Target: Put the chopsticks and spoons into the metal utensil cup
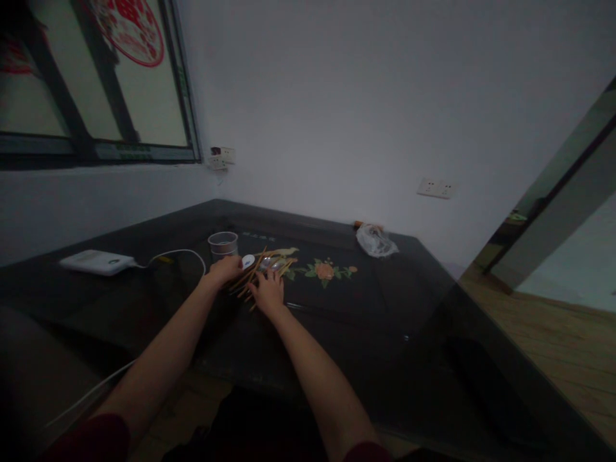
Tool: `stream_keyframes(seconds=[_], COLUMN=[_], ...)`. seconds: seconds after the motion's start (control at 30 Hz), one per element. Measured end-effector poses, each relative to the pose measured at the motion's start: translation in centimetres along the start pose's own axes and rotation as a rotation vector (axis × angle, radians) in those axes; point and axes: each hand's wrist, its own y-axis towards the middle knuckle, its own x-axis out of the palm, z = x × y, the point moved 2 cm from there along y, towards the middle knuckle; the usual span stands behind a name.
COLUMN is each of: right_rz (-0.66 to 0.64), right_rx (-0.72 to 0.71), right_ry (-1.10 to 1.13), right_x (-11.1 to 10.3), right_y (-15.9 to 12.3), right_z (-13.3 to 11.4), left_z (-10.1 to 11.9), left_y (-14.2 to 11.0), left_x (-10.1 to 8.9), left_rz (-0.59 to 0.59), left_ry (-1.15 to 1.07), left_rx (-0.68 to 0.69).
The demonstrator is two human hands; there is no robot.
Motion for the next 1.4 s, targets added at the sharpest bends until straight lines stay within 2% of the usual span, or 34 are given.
stream_keyframes(seconds=[0.27, 0.8, 1.17, 1.4], right_rz=[-0.039, -0.036, -0.06, -0.087], right_rx=[-0.04, -0.125, -0.127, -0.127], right_ry=[-0.043, -0.104, -0.153, -0.156], right_x=[0.2, -0.3, -1.5, -2.7], right_y=[0.0, 0.5, -0.5, -1.4], right_z=[-0.6, 0.1, 1.2, 2.2], left_z=[0.1, 0.7, 2.2, 3.7], left_y=[0.6, 1.0, 1.0, -0.6], left_x=[0.5, 1.3, 2.2, 1.9], left_rz=[-0.015, -0.002, -0.031, -0.081], left_ry=[-0.002, -0.01, -0.053, -0.136], left_rx=[0.041, 0.104, 0.191, 0.212])
